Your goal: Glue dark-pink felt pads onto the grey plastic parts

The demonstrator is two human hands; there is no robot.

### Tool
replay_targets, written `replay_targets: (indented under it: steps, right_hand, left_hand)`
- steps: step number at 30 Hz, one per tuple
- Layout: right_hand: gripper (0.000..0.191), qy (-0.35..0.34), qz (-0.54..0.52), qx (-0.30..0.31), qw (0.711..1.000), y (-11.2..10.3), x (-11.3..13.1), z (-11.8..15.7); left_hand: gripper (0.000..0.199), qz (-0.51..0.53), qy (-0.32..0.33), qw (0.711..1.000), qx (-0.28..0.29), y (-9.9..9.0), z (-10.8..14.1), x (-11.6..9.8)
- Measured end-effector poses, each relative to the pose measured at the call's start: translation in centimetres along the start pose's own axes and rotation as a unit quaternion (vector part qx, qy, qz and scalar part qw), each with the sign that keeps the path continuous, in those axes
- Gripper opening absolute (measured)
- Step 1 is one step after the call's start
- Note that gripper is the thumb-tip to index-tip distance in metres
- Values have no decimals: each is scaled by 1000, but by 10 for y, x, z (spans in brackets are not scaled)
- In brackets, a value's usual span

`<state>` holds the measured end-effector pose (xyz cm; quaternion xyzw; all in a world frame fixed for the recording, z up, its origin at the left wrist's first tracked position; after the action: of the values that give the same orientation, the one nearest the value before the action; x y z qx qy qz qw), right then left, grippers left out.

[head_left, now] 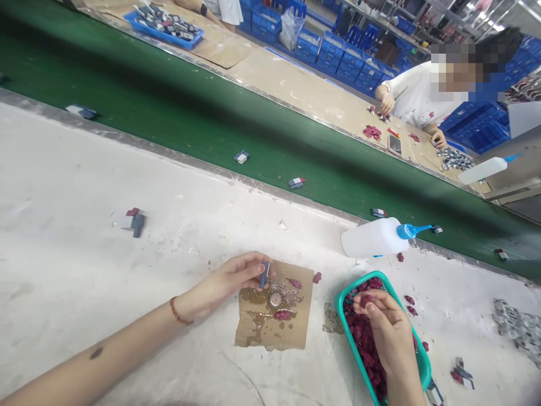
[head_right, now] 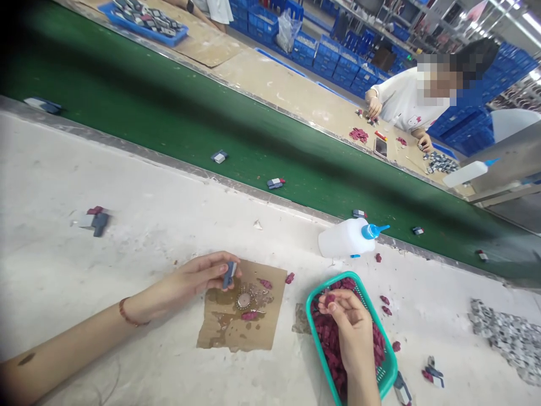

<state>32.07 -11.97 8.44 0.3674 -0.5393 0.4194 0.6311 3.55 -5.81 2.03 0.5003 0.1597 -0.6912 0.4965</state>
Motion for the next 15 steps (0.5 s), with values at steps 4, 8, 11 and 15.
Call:
replay_targets:
  steps: [4, 8, 11, 15]
  right_hand:
    - [28, 42, -71, 51, 995, 31, -4, 11]
    - [26, 93, -68, 106, 988, 67, -17, 22]
    - [24, 94, -53, 137, 985, 93, -25, 26]
    - [18, -8, 60, 144, 988, 112, -23, 24]
  left_hand:
    - [46, -27, -12, 1000, 2, 3, 6, 14]
    - [45, -32, -18, 999, 1, 3, 6, 21]
    - [45, -13, 6, 1000, -16, 1, 5, 19]
    - [45, 5, 25, 999, -46, -6, 5, 19]
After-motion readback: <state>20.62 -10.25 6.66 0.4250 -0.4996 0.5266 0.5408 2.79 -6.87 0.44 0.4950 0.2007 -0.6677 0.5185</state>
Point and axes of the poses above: each hand's wrist, its own z-axis away from the middle knuckle, its own y-axis out of the palm, x = y × z, the point moved 9 cm from there along -z, towards the middle knuckle, and after that the axes turned 13 degrees about -z, right-handed, at the moved point
